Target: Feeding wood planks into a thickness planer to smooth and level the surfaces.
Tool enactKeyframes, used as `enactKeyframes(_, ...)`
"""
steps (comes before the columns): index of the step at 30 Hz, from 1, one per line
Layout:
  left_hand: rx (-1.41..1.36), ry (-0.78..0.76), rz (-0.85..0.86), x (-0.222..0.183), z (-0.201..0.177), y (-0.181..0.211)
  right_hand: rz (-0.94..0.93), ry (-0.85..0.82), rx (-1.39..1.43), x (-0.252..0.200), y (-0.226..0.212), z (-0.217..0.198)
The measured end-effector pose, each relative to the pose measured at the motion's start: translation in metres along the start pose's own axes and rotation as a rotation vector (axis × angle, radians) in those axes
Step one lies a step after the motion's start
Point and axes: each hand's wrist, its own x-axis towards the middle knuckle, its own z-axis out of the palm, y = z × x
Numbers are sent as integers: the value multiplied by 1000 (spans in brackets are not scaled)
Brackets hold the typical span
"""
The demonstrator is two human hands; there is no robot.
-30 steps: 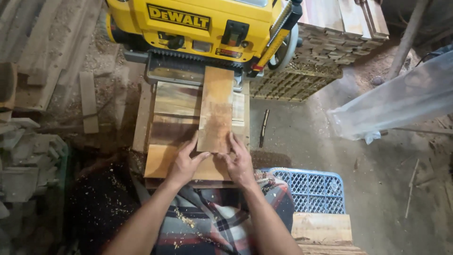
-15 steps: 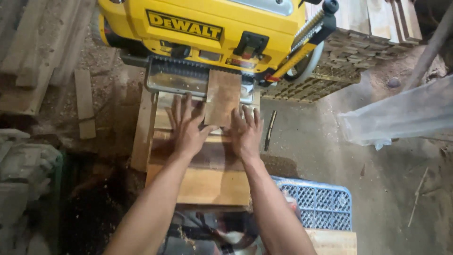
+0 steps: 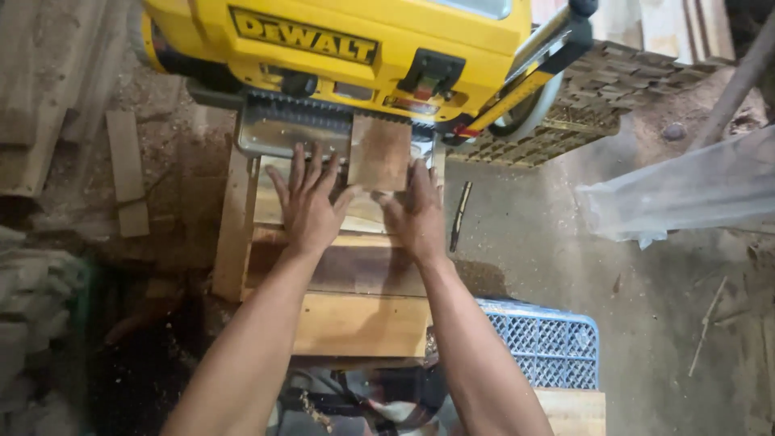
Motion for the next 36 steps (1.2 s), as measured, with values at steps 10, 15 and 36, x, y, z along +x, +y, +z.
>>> enactKeyframes(10,63,216,-53,9,22,-2,156,123,18,-1,-5,6)
enactKeyframes(15,79,208,-55,11,11,6,198,89,-51,-1,-11,4)
enactKeyframes(36,119,272,9,13,14,5,75,117,-195,-2,3,17)
